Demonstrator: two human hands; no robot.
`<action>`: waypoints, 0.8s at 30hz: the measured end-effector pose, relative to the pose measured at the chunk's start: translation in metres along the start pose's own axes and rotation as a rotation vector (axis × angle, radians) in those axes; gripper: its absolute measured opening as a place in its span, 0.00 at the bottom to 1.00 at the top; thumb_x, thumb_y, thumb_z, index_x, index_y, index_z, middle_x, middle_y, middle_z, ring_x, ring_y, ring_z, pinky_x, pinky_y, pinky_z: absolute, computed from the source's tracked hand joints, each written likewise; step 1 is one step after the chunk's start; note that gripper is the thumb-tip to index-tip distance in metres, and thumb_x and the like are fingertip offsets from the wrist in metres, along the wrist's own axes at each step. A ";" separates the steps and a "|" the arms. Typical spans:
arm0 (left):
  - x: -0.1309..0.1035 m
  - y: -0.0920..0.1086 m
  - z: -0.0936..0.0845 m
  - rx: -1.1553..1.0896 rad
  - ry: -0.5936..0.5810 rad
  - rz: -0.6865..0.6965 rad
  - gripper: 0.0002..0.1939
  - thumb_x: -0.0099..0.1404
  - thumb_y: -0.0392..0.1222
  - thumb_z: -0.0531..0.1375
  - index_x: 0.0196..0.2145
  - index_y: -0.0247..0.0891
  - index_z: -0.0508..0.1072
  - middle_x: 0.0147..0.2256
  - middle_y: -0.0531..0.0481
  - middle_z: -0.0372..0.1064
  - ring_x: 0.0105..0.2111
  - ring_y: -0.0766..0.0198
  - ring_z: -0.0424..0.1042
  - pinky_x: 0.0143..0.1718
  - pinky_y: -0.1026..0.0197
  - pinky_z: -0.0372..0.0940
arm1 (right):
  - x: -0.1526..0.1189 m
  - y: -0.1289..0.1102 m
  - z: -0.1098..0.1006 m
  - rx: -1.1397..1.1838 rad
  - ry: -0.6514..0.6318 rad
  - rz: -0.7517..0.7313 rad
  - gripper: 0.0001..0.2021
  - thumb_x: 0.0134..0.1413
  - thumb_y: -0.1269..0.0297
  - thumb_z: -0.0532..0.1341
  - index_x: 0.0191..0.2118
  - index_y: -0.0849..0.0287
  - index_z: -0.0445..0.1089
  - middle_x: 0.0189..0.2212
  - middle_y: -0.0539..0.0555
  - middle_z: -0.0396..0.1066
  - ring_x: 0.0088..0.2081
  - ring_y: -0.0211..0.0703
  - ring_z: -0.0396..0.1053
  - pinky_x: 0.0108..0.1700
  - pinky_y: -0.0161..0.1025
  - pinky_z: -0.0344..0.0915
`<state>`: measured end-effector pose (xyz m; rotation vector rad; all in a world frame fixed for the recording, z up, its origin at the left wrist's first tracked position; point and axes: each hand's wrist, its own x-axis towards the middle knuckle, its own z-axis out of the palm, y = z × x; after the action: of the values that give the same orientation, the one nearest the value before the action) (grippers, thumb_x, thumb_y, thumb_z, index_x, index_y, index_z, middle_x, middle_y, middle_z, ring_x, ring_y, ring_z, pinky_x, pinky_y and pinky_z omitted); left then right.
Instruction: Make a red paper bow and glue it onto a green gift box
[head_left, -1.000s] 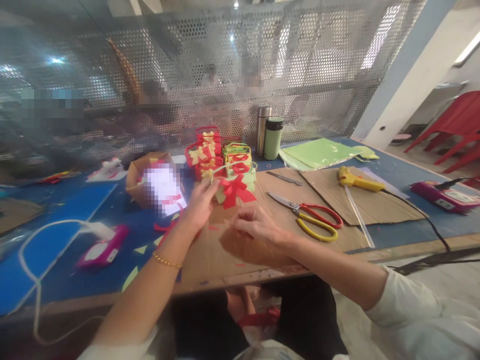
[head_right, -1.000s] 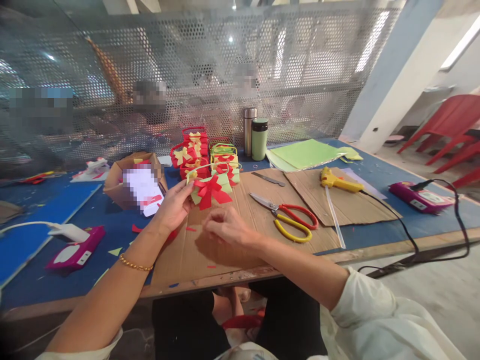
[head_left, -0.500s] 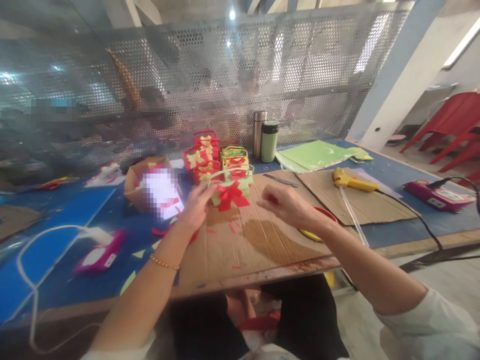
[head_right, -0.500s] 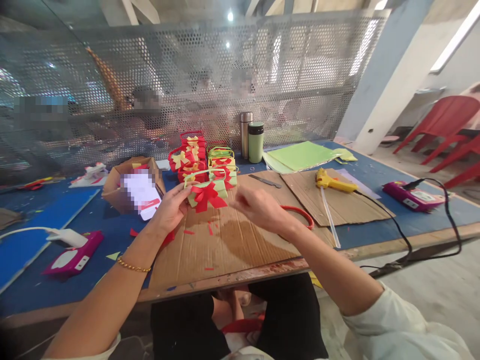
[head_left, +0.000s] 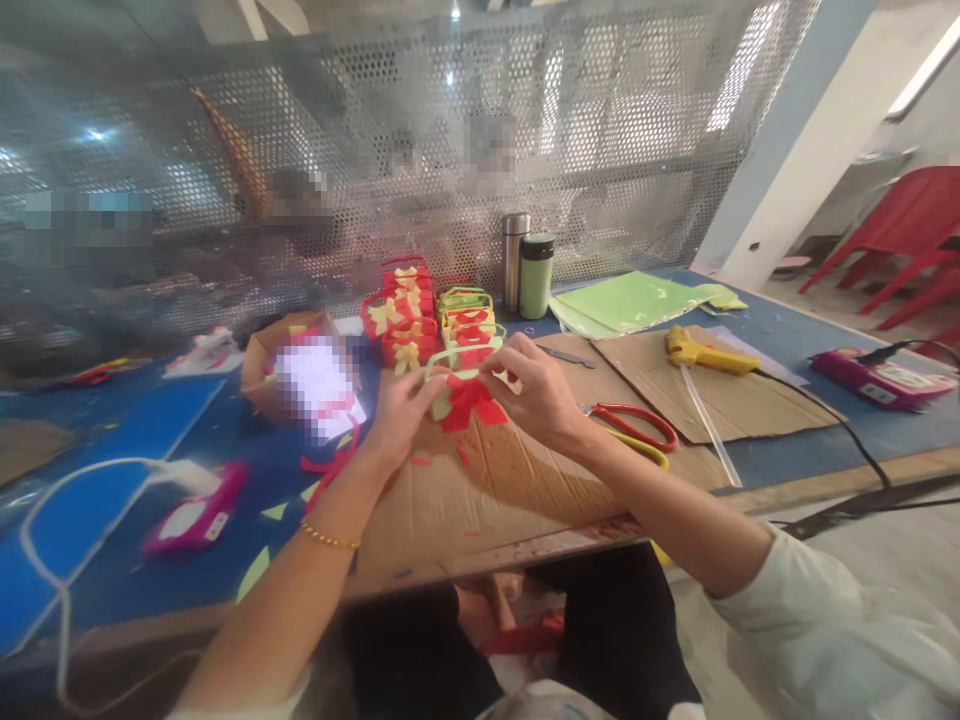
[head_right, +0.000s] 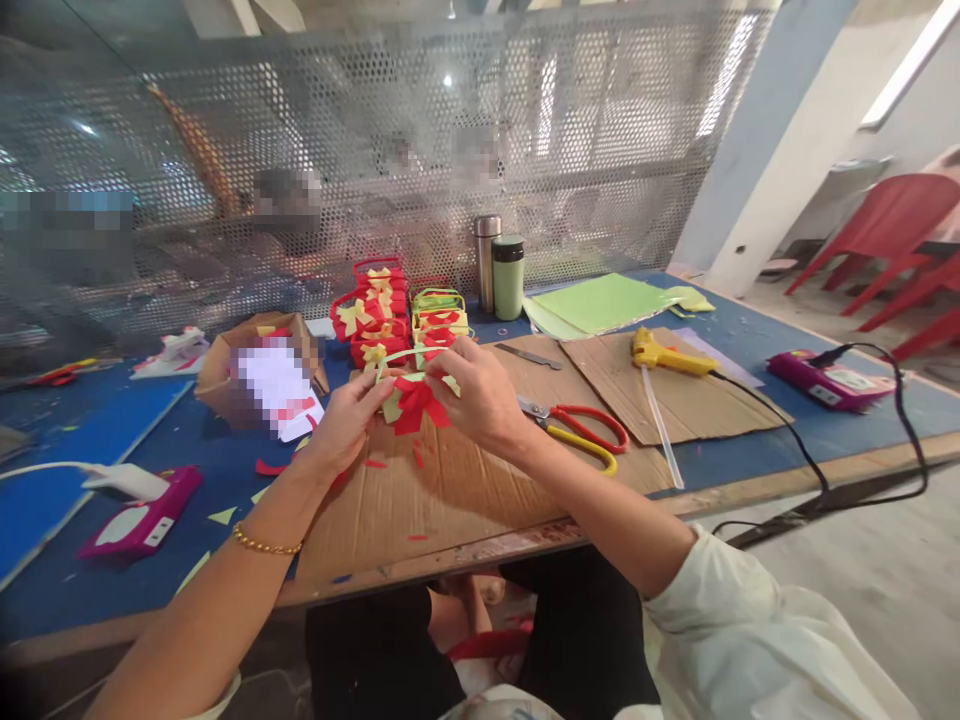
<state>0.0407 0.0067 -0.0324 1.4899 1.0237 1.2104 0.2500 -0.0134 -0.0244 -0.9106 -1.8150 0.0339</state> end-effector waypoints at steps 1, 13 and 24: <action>0.000 0.000 0.001 0.009 0.000 -0.003 0.22 0.61 0.56 0.69 0.45 0.38 0.83 0.44 0.42 0.79 0.46 0.53 0.75 0.46 0.54 0.70 | 0.002 0.001 0.000 -0.036 -0.012 -0.046 0.06 0.63 0.70 0.60 0.34 0.57 0.72 0.32 0.52 0.67 0.32 0.40 0.62 0.36 0.39 0.60; -0.003 0.005 0.002 0.074 0.003 0.008 0.22 0.62 0.55 0.67 0.46 0.37 0.82 0.48 0.39 0.79 0.46 0.50 0.76 0.42 0.55 0.70 | 0.004 0.001 0.004 -0.249 -0.131 -0.114 0.10 0.65 0.69 0.62 0.32 0.56 0.79 0.33 0.55 0.69 0.36 0.45 0.64 0.39 0.41 0.57; -0.005 0.009 0.003 0.100 -0.012 0.000 0.21 0.62 0.55 0.66 0.47 0.38 0.82 0.42 0.42 0.80 0.39 0.56 0.75 0.39 0.57 0.70 | 0.002 0.002 0.006 -0.242 -0.112 -0.130 0.09 0.64 0.70 0.63 0.32 0.58 0.79 0.32 0.55 0.69 0.35 0.44 0.64 0.38 0.41 0.59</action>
<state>0.0432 -0.0004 -0.0247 1.5728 1.0900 1.1636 0.2465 -0.0086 -0.0265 -0.9720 -2.0095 -0.2245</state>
